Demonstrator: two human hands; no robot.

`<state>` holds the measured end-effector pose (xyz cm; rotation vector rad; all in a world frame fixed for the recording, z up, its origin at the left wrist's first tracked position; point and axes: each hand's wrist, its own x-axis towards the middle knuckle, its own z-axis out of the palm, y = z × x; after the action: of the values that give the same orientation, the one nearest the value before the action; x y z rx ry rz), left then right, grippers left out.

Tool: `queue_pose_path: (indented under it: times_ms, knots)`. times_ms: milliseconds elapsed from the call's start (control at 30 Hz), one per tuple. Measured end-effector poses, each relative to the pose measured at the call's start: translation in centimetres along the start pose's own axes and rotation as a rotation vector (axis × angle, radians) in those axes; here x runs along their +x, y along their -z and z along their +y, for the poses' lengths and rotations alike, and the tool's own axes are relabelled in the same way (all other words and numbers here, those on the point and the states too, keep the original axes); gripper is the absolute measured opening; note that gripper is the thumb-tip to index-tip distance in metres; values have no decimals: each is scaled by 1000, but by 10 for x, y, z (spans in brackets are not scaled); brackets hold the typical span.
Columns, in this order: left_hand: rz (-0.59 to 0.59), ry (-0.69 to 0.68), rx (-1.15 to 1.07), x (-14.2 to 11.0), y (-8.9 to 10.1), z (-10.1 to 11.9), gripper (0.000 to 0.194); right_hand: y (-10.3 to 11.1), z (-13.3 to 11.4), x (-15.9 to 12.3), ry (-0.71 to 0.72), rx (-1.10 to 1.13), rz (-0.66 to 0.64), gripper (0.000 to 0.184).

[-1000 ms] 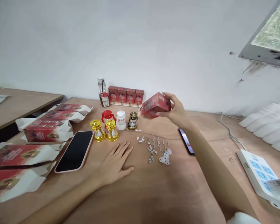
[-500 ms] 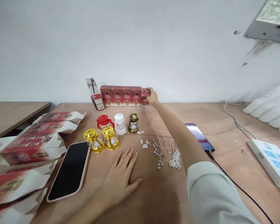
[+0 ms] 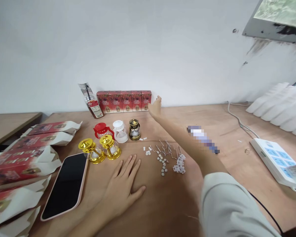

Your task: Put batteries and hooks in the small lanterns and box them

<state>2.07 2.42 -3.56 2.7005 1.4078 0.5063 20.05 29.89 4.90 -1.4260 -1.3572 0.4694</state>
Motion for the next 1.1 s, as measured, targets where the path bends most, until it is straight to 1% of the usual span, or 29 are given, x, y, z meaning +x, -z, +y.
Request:
queue_pose_path:
  times_ms: [33, 100, 133, 167, 267, 333, 400, 433, 467, 500, 533, 600, 633, 667, 700, 733, 833, 900, 967, 1100]
  knots:
    - [1, -1, 2, 0, 0, 0, 76, 12, -3, -17, 28, 13, -9, 69]
    - [2, -1, 4, 1, 1, 0, 75, 40, -7, -60, 91, 38, -37, 60]
    - [-2, 0, 6, 1, 1, 0, 75, 55, -7, -86, 140, 47, -58, 57]
    - [-7, 0, 7, 2, 1, 0, 75, 70, -6, -114, 238, 25, -90, 52]
    - [-27, 0, 15, 3, 5, 1, 75, 108, 1, -197, 443, -174, -174, 46]
    - [-26, -1, 25, 2, 8, 4, 70, 123, 8, -239, 599, -289, -287, 46]
    - [16, -20, 25, 0, 12, 7, 54, 130, 15, -265, 737, -370, -320, 44]
    - [68, -27, 20, -1, 14, 8, 44, 130, 18, -271, 785, -397, -327, 43]
    - [144, -18, 10, -2, 15, 8, 37, 130, 21, -273, 812, -419, -318, 41]
    - [248, 20, -4, -3, 16, 8, 33, 128, 23, -274, 818, -440, -306, 39]
    - [375, 93, -21, -3, 16, 7, 30, 127, 25, -272, 804, -463, -296, 37]
    - [633, 315, -76, -1, 15, 2, 31, 123, 26, -268, 748, -513, -284, 33]
    - [733, 432, -114, 2, 14, -1, 37, 122, 26, -266, 721, -541, -279, 32]
    - [791, 529, -156, 5, 12, -4, 43, 122, 26, -265, 700, -570, -269, 29]
    - [815, 598, -199, 9, 10, -6, 50, 122, 26, -264, 688, -600, -250, 27]
    - [819, 635, -228, 13, 8, -8, 55, 122, 26, -264, 683, -632, -223, 24]
    - [801, 667, -280, 24, 3, -7, 65, 125, 27, -264, 673, -726, -162, 15]
    - [803, 681, -311, 31, 1, -5, 68, 128, 29, -264, 656, -755, -155, 16]
    - [811, 696, -337, 38, 1, -3, 70, 131, 32, -264, 638, -740, -159, 17]
    - [813, 746, -366, 50, 7, -4, 77, 138, 39, -264, 618, -613, -201, 17]
